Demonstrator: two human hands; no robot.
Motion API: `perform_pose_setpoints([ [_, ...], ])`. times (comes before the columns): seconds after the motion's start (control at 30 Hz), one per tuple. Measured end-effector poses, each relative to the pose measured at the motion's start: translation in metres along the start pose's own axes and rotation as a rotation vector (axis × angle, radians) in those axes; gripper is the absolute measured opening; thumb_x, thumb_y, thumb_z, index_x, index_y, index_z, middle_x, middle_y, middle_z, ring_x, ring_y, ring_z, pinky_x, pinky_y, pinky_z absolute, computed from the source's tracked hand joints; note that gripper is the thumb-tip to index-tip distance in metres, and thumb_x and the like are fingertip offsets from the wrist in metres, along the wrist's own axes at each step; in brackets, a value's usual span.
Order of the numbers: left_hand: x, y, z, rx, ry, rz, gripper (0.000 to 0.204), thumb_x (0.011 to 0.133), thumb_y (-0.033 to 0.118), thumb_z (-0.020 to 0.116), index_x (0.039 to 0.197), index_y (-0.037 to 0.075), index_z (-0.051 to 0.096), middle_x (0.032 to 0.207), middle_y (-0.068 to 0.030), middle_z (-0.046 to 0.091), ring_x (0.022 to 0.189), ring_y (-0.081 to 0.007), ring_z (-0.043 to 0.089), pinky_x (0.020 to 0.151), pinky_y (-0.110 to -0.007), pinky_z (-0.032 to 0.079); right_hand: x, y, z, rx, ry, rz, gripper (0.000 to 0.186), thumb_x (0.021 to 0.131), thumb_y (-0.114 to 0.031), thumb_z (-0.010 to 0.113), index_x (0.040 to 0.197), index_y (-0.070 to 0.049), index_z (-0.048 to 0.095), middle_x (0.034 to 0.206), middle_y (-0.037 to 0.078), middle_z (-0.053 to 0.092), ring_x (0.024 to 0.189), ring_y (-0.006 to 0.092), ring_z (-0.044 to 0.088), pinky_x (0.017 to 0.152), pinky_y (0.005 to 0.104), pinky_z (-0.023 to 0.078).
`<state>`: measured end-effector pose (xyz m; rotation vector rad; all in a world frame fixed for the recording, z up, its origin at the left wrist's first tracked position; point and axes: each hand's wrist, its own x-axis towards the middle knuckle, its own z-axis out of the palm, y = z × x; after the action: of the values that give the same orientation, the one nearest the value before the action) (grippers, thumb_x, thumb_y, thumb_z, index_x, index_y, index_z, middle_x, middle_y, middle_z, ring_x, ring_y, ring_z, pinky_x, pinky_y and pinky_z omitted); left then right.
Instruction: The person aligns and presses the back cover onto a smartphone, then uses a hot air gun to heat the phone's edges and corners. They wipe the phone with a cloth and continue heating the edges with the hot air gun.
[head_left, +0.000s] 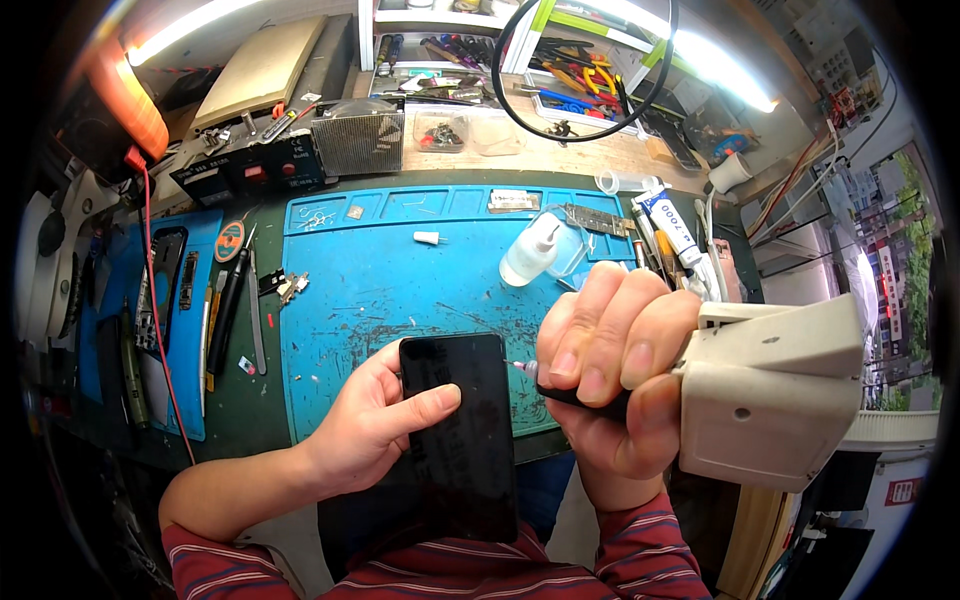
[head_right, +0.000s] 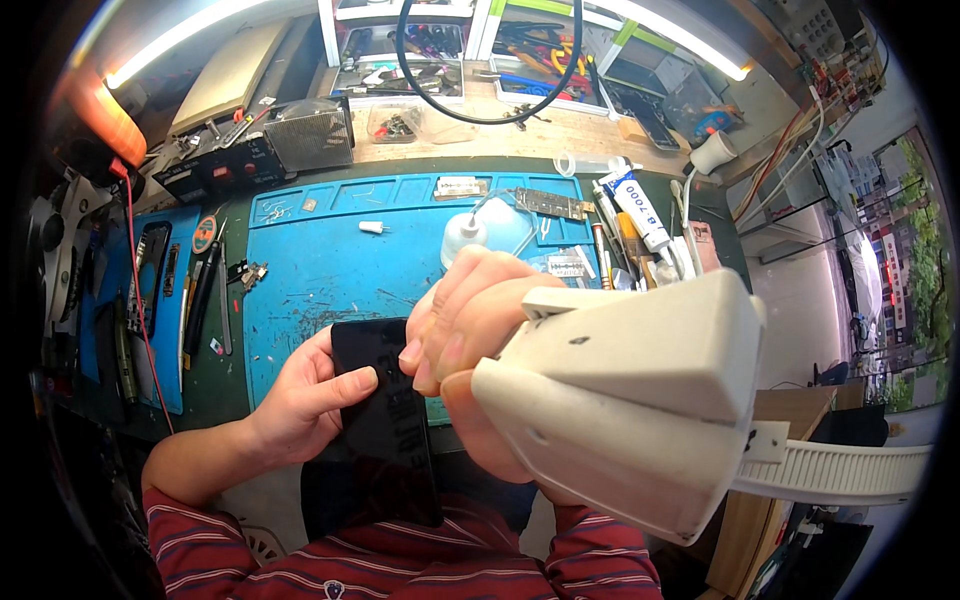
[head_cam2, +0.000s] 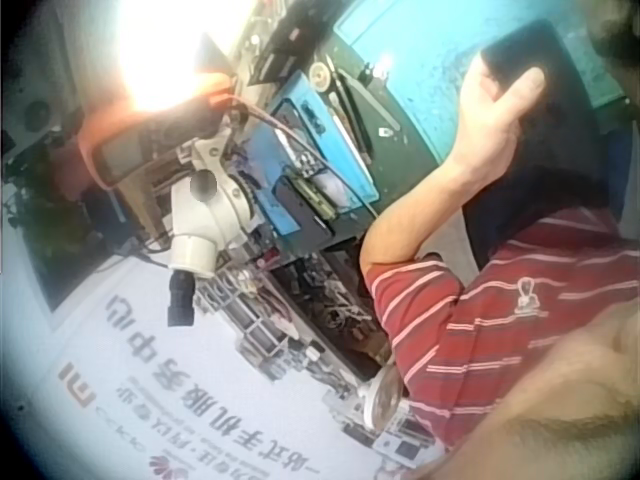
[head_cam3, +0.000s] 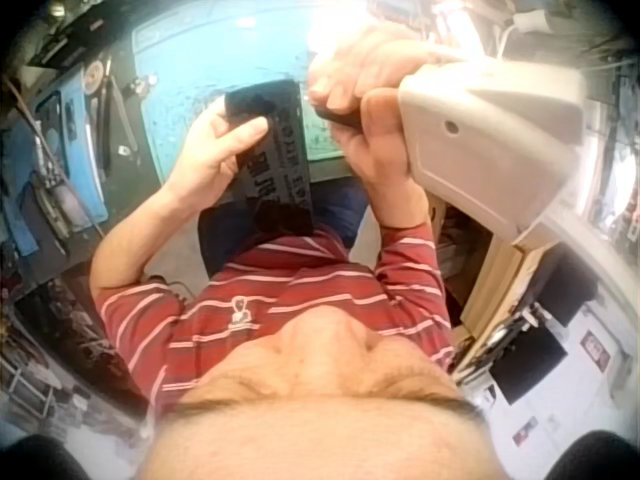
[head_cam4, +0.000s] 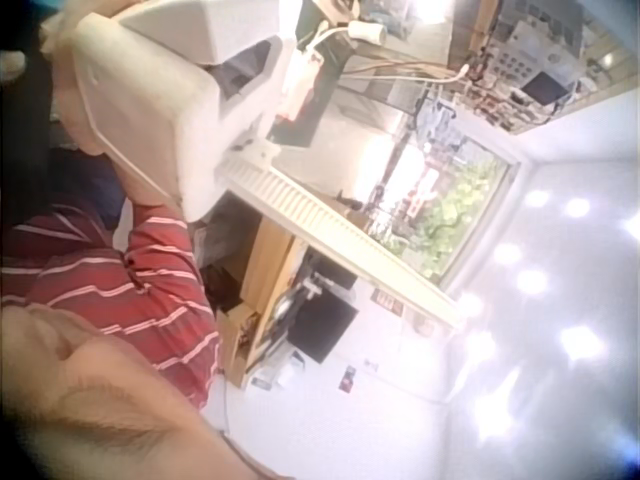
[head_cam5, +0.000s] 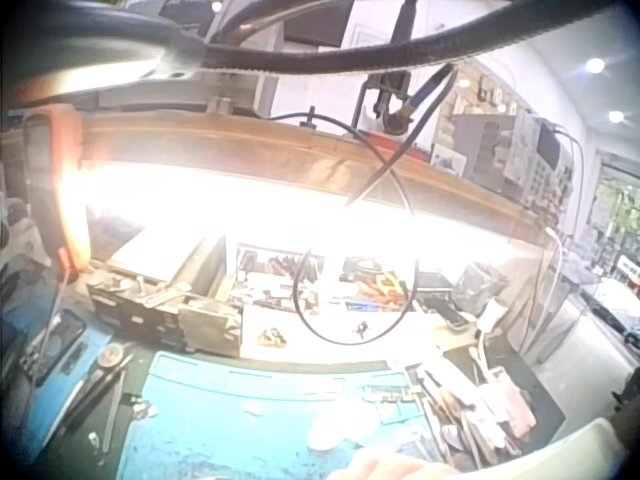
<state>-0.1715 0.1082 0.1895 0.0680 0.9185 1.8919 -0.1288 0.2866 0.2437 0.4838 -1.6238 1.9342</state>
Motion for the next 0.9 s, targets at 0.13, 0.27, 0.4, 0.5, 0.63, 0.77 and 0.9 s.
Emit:
perform_pose_setpoints([
  [0.13, 0.0002, 0.0005, 0.0001, 0.002, -0.003, 0.002, 0.045, 0.090, 0.007, 0.061, 0.129, 0.000, 0.039, 0.120, -0.0125, 0.057, 0.107, -0.0187, 0.059, 0.090, -0.034, 0.051, 0.0008, 0.0006, -0.0005, 0.006, -0.011, -0.003, 0.027, 0.089, -0.034, 0.061, 0.084, -0.014, 0.044, 0.074, -0.001, 0.048, 0.071, 0.0115, 0.049, 0.057, 0.0245, 0.044],
  [0.27, 0.0002, 0.0018, 0.0009, 0.022, -0.009, -0.001, 0.042, 0.090, 0.010, 0.061, 0.125, 0.001, 0.041, 0.122, -0.0133, 0.056, 0.111, -0.0203, 0.057, 0.095, -0.037, 0.048, 0.0000, 0.0013, 0.0005, 0.022, 0.005, 0.001, 0.027, 0.089, -0.034, 0.062, 0.084, -0.013, 0.044, 0.074, -0.001, 0.048, 0.071, 0.0115, 0.049, 0.057, 0.0242, 0.044],
  [0.4, -0.0010, 0.0026, 0.0021, 0.023, -0.004, -0.001, 0.041, 0.090, 0.010, 0.061, 0.125, 0.001, 0.041, 0.122, -0.0133, 0.056, 0.111, -0.0202, 0.058, 0.095, -0.037, 0.048, 0.0004, 0.0010, 0.0018, 0.033, 0.009, 0.001, 0.028, 0.089, -0.033, 0.062, 0.083, -0.013, 0.044, 0.074, -0.001, 0.048, 0.071, 0.0116, 0.049, 0.057, 0.0240, 0.044],
  [0.5, -0.0006, 0.0024, 0.0019, 0.017, -0.001, -0.002, 0.042, 0.090, 0.009, 0.061, 0.126, 0.001, 0.041, 0.121, -0.0128, 0.056, 0.109, -0.0197, 0.058, 0.093, -0.036, 0.049, 0.0004, 0.0010, 0.0020, 0.031, 0.012, -0.005, 0.028, 0.089, -0.033, 0.063, 0.083, -0.013, 0.044, 0.073, -0.001, 0.048, 0.070, 0.0118, 0.049, 0.056, 0.0242, 0.044],
  [0.63, 0.0005, 0.0016, 0.0019, 0.005, 0.007, 0.001, 0.045, 0.090, 0.008, 0.062, 0.128, 0.001, 0.039, 0.119, -0.0116, 0.057, 0.106, -0.0187, 0.060, 0.089, -0.035, 0.051, -0.0006, 0.0027, -0.0001, 0.050, 0.000, -0.009, 0.028, 0.088, -0.033, 0.063, 0.083, -0.013, 0.044, 0.073, -0.001, 0.048, 0.070, 0.0119, 0.049, 0.056, 0.0243, 0.044],
  [0.77, 0.0002, 0.0020, 0.0020, 0.006, 0.009, 0.003, 0.045, 0.090, 0.008, 0.062, 0.129, 0.001, 0.039, 0.119, -0.0116, 0.057, 0.106, -0.0186, 0.060, 0.089, -0.034, 0.051, -0.0009, 0.0024, 0.0008, 0.049, -0.003, -0.010, 0.028, 0.088, -0.033, 0.063, 0.083, -0.013, 0.044, 0.073, -0.001, 0.049, 0.070, 0.0119, 0.049, 0.056, 0.0244, 0.044],
  [0.9, 0.0006, 0.0019, 0.0016, 0.004, 0.003, 0.003, 0.044, 0.090, 0.009, 0.061, 0.128, 0.001, 0.040, 0.120, -0.0119, 0.057, 0.108, -0.0191, 0.059, 0.092, -0.035, 0.050, -0.0012, 0.0036, -0.0006, 0.055, -0.012, -0.014, 0.028, 0.088, -0.032, 0.063, 0.083, -0.013, 0.045, 0.073, -0.001, 0.049, 0.070, 0.0118, 0.049, 0.056, 0.0244, 0.044],
])
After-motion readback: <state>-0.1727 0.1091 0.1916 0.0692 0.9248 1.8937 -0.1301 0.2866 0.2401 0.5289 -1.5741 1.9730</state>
